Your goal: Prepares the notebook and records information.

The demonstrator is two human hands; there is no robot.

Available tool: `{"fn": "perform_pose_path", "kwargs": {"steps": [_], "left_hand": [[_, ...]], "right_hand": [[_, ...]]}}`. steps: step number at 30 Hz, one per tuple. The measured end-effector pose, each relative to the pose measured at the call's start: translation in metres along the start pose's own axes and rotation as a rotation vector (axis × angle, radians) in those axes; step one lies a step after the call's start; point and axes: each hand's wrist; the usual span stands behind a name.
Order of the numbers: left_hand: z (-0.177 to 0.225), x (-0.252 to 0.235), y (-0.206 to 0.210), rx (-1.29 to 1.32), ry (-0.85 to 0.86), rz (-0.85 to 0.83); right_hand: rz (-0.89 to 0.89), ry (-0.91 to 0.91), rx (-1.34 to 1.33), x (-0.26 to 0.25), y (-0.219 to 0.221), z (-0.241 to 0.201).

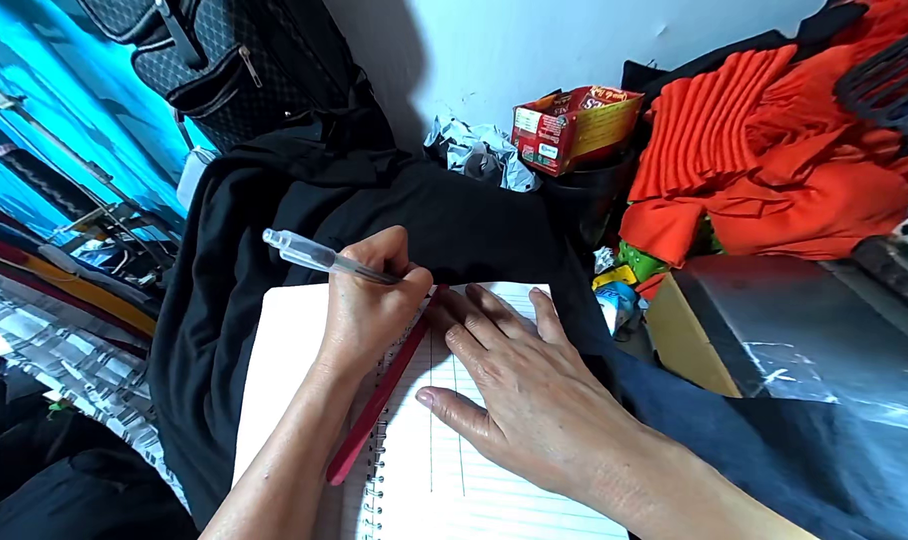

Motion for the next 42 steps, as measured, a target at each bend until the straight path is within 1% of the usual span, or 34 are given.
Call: {"fn": "perform_pose_path", "kwargs": {"steps": [14, 16, 18, 19, 21, 23, 26, 30, 33, 35, 42], "left_hand": [[0.001, 0.0, -0.001, -0.034, 0.009, 0.006], [0.0, 0.0, -0.001, 0.006, -0.012, 0.039], [-0.003, 0.002, -0.002, 0.128, -0.031, 0.089], [-0.002, 0.003, -0.002, 0.194, -0.041, 0.116], [-0.001, 0.003, -0.001, 0.215, -0.048, 0.144], [-0.003, 0.002, 0.0, 0.202, -0.016, 0.13], [-0.003, 0.002, 0.0, 0.152, -0.009, 0.096], [0.007, 0.0, 0.002, 0.052, -0.012, 0.059], [0.01, -0.005, 0.003, 0.069, -0.003, -0.01], [0.009, -0.008, 0.005, 0.079, -0.027, -0.039], [0.008, -0.008, 0.008, 0.019, -0.052, -0.044]], "right_hand": [[-0.012, 0.004, -0.008, -0.001, 0.0, -0.001], [-0.03, 0.008, -0.012, -0.001, -0.001, -0.001], [-0.026, 0.01, 0.006, -0.001, -0.001, -0.001], [0.003, 0.008, 0.023, -0.001, 0.001, -0.001], [0.075, 0.003, 0.05, 0.002, 0.003, 0.0], [0.143, -0.003, 0.075, 0.007, 0.006, 0.004], [0.177, -0.013, 0.072, 0.014, 0.008, 0.011], [0.166, -0.012, 0.047, 0.014, 0.009, 0.013], [0.158, -0.024, 0.036, 0.013, 0.01, 0.013], [0.157, -0.02, 0.056, 0.013, 0.009, 0.013], [0.121, -0.001, 0.064, 0.012, 0.007, 0.012]]}}
Point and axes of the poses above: each hand's wrist, its own x-axis away from the middle knuckle, its own y-axis out of the palm, z = x × y, and after that the axes turned 13 degrees about -z, right-handed
